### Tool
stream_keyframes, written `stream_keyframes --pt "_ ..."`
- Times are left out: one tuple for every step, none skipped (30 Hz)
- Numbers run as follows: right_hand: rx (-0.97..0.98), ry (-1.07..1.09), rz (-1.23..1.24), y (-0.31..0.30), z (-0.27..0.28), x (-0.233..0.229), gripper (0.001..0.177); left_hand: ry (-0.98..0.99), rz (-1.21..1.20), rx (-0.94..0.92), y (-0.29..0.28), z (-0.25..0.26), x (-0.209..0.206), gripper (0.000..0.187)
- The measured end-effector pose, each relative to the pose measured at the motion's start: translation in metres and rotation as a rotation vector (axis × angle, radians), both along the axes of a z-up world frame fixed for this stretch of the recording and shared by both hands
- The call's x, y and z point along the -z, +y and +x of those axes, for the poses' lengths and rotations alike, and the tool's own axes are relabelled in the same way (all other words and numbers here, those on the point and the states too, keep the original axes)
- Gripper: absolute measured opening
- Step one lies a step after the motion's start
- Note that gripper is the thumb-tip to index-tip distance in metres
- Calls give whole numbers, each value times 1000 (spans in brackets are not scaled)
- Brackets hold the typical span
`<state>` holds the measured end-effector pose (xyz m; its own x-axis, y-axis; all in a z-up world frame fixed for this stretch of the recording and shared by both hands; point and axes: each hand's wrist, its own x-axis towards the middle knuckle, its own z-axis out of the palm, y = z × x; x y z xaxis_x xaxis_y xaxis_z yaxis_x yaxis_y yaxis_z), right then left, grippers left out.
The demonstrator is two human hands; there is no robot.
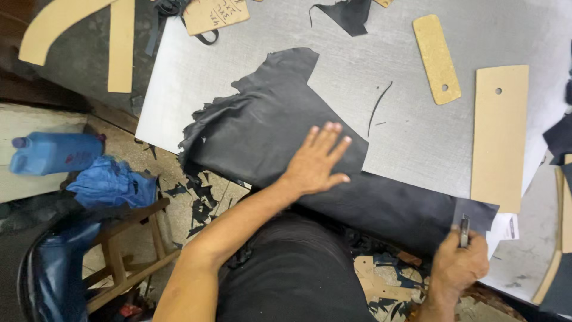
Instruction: The person places cardboard templates on a large sheet of black leather, traces the outlines with a pen, and cuts along the lines using a utility knife. The person repeats this process with multiple templates, producing several leather pieces.
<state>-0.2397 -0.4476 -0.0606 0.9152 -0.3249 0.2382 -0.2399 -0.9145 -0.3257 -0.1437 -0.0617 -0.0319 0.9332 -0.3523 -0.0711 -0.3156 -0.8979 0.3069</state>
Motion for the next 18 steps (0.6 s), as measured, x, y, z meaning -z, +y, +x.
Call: stream_keyframes --pt "24 13 109 15 5 -4 19 -32 -34 120 -16 -3 4 98" --pt "49 25 218 33 9 -9 21 -25 -33 185 -29 -8 7 99" --pt "-17 -1 212 54 14 -15 18 -23 -29 249 -36 -9 9 99" --pt "-83 -26 205 74 19 -22 16 -21 -25 313 -38 -9 10 100" --pt "-162 -45 203 93 21 -29 15 -20 -30 368 -32 -10 11 98" --pt "-194 -27 244 111 19 -37 15 -19 -35 424 -19 -10 10 97" --pt "-228 -18 292 130 21 -43 14 -24 -30 480 4 -3 7 95" --pt "-263 -9 340 150 24 -48 14 -17 -27 455 32 7 3 95" --pt "-315 2 332 166 27 -53 12 -10 -31 439 60 20 -2 94" --pt "-367 13 324 183 31 -56 10 -40 17 317 93 36 -7 93" --pt "-414 29 310 196 30 -59 8 -66 57 199 118 48 -9 93" --pt "-431 51 346 211 29 -59 9 -57 67 119 141 62 -10 91" --pt "-451 70 382 227 30 -57 10 -51 78 36 160 75 -10 89" --pt "-526 33 369 242 31 -54 13 -49 91 46 169 82 -7 87" --pt "-609 -10 361 259 36 -49 16 -53 112 50 180 92 -4 85" --pt "-691 -54 352 274 42 -45 20 -57 133 53 185 97 -1 83" --pt "-714 -21 318 290 52 -41 21 -56 129 59 191 102 0 81" --pt "-736 11 282 306 64 -38 23 -54 126 65 193 103 2 79"
